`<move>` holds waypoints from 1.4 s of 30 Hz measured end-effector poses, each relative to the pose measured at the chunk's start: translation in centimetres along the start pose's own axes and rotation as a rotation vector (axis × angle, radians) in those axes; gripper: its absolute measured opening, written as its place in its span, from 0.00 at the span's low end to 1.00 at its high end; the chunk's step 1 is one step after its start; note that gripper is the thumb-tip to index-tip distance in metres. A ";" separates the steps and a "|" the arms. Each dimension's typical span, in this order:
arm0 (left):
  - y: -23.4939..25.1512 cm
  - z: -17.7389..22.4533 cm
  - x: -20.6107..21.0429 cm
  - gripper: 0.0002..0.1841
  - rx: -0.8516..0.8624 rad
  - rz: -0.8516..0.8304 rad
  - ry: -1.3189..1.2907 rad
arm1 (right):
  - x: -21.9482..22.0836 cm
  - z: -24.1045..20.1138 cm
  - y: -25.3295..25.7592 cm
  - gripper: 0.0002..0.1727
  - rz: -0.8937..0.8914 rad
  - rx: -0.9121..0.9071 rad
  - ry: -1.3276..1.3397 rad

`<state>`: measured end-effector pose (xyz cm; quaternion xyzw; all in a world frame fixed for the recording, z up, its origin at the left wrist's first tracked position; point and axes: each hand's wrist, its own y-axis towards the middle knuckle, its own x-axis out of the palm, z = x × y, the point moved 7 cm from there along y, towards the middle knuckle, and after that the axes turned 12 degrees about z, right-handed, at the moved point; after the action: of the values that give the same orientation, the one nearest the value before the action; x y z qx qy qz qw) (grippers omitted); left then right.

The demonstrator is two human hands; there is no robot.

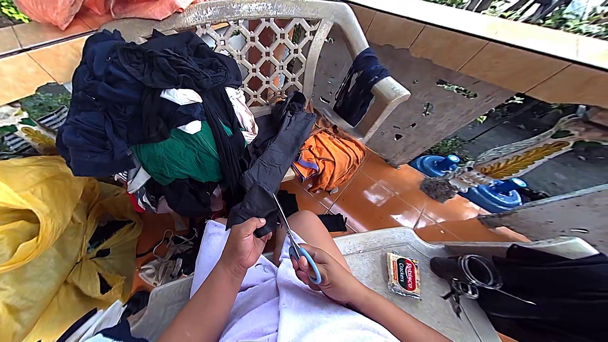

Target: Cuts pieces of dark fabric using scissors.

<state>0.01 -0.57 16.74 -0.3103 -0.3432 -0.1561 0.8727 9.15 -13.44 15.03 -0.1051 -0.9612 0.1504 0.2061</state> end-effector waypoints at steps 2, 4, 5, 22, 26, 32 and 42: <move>0.0 -0.1 0.0 0.14 -0.010 -0.004 0.003 | 0.1 -0.1 -0.1 0.15 0.013 0.031 0.041; 0.0 -0.1 -0.1 0.14 -0.003 -0.012 0.019 | 0.3 -0.4 -0.2 0.23 0.012 0.055 0.032; -0.1 -0.2 0.0 0.14 0.001 -0.021 0.024 | 0.3 -0.5 -0.2 0.27 0.003 0.056 0.014; -0.6 -1.3 1.0 0.22 0.016 -0.042 0.157 | 0.5 -0.7 0.3 0.32 0.012 0.011 -0.197; -1.1 -1.5 1.1 0.13 0.005 -0.030 0.190 | 0.2 -0.5 0.4 0.33 0.054 0.001 -0.149; -1.3 -1.4 1.2 0.13 0.011 -0.017 0.153 | 0.1 -0.3 0.3 0.30 0.061 0.000 -0.101; -1.3 -1.6 1.0 0.14 0.011 -0.002 0.145 | 0.2 -0.4 0.1 0.20 0.074 -0.067 -0.098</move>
<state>0.88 -2.61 17.08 -0.2930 -0.2805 -0.1772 0.8967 9.18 -13.26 15.39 -0.1401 -0.9701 0.1304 0.1495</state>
